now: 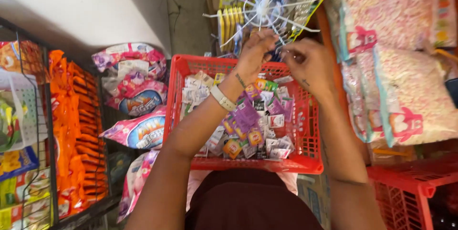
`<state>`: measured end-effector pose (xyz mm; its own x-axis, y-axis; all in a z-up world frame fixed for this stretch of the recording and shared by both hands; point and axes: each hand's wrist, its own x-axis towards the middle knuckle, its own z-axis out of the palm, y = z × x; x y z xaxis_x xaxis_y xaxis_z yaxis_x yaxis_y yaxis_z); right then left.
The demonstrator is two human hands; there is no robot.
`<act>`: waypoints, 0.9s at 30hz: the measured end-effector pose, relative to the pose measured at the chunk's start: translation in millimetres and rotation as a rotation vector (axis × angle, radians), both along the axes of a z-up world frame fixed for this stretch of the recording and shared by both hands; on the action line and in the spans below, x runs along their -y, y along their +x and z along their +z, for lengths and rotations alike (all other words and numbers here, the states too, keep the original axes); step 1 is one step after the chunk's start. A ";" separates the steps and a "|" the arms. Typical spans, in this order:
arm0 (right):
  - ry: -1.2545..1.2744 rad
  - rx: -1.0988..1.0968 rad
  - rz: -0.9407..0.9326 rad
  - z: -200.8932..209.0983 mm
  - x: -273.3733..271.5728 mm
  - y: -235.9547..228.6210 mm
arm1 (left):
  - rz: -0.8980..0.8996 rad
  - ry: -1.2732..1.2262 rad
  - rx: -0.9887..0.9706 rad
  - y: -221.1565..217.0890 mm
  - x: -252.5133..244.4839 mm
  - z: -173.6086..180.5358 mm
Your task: The person is hanging small packets of products from a red basket onto a rotating wire display rack.
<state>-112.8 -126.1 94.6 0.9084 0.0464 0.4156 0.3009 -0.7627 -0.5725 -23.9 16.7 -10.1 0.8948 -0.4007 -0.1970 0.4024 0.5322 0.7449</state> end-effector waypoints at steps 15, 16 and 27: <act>-0.339 -0.694 0.214 -171.8 -58.0 -44.3 | 0.019 0.740 0.701 -67.3 -78.8 -91.2; -0.340 -0.699 0.208 -162.3 -54.5 -40.9 | 0.014 0.735 0.700 -67.8 -81.8 -88.3; 0.687 -0.593 0.104 -180.1 -1.6 -20.9 | -0.219 0.754 0.751 -78.9 -84.8 -65.8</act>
